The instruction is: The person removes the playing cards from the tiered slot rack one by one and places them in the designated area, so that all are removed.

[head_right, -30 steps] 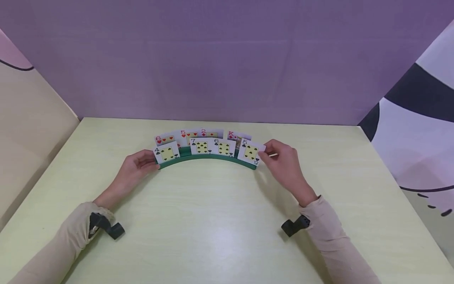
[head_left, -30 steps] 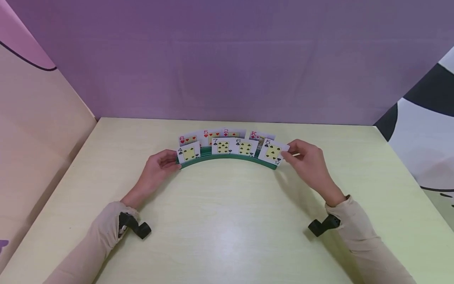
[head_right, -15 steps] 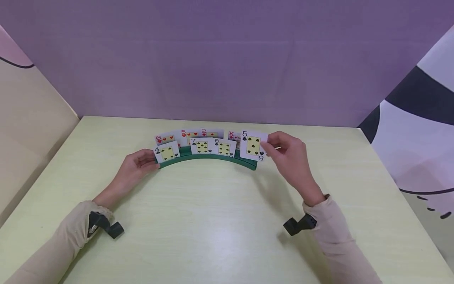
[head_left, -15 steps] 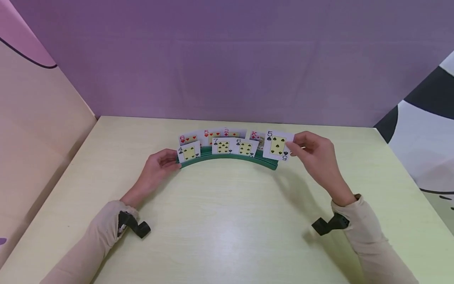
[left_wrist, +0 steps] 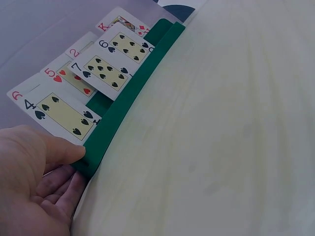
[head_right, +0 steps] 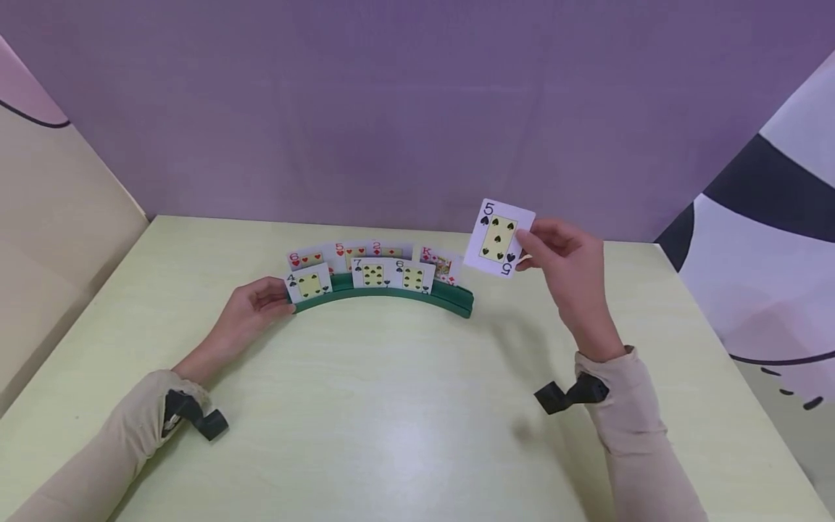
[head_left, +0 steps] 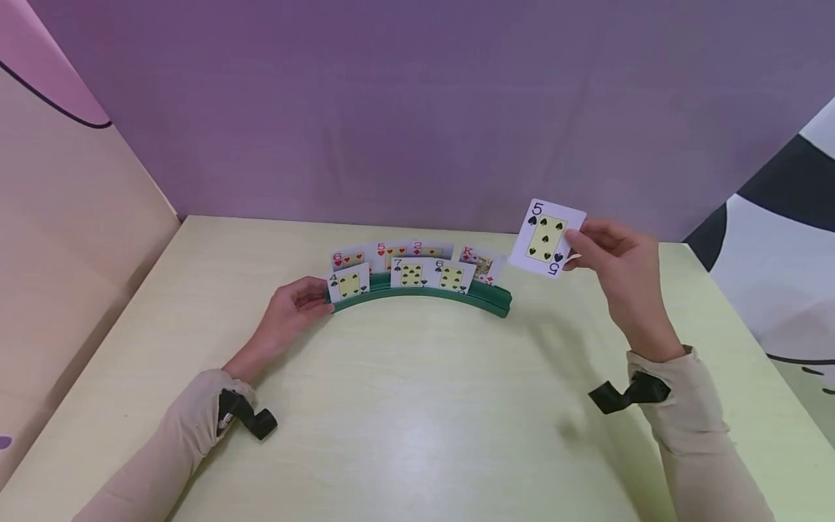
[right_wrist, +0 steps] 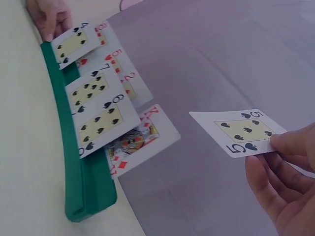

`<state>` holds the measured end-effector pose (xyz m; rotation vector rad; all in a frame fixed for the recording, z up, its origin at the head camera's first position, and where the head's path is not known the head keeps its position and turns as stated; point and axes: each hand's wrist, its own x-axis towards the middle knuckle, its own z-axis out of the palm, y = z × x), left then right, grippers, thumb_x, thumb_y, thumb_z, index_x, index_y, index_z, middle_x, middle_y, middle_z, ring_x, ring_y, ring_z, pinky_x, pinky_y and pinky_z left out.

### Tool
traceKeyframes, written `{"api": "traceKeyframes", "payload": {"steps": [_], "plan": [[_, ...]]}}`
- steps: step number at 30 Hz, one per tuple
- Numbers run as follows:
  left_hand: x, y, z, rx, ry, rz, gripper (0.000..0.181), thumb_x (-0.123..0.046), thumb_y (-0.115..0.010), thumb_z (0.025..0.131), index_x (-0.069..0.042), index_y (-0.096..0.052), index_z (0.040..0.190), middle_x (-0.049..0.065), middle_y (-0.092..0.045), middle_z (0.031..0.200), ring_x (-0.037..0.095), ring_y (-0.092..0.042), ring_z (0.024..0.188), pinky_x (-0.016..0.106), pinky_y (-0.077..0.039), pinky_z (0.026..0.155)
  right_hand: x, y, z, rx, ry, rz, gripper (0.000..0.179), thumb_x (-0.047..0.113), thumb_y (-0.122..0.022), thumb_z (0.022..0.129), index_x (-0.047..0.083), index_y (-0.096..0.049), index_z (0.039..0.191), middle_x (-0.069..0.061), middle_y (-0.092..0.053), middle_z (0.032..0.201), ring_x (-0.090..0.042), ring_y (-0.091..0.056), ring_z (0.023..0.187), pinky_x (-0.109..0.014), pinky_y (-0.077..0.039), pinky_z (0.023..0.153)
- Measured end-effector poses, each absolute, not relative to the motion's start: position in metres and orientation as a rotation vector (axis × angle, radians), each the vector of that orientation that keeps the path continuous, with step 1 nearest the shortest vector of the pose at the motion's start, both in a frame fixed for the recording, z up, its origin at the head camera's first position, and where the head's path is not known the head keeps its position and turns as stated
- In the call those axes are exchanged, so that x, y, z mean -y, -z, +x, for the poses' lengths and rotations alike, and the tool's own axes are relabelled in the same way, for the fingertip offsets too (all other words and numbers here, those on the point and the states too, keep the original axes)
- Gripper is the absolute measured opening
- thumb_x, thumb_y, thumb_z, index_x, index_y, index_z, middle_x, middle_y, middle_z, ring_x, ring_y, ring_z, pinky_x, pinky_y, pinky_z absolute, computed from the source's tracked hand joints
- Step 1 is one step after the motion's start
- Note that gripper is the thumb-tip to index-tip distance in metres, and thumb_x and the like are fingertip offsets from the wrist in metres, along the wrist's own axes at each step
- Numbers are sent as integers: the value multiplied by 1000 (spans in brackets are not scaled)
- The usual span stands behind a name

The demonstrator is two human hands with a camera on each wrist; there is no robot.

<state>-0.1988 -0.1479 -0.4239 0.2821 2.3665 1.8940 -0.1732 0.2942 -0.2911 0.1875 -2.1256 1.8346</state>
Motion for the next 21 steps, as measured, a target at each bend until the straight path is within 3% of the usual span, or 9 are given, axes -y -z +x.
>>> {"api": "traceKeyframes", "payload": {"steps": [6, 14, 21], "plan": [[148, 423, -198, -2383, -1876, 289, 38, 6, -67, 91, 9, -56, 127, 25, -60, 128, 33, -60, 116, 18, -55, 91, -308, 302, -187, 1986, -1970, 126, 27, 7, -77, 87, -10, -69, 106, -8, -74, 95, -19, -70, 77, -25, -62, 63], [147, 420, -196, -2372, -1869, 289, 39, 6, -66, 91, 10, -55, 128, 26, -59, 128, 34, -59, 117, 17, -54, 92, -319, 331, -207, 2102, -1956, -80, 25, 14, -78, 87, -3, -74, 105, -1, -75, 89, -14, -69, 67, -24, -62, 61], [146, 420, -196, -2378, -1859, 251, 39, 6, -66, 91, 8, -55, 128, 25, -59, 129, 33, -60, 117, 17, -54, 91, -326, 356, -219, 2211, -1947, -170, 30, 18, -77, 88, -5, -72, 106, -1, -75, 84, -14, -67, 61, -24, -62, 62]]}}
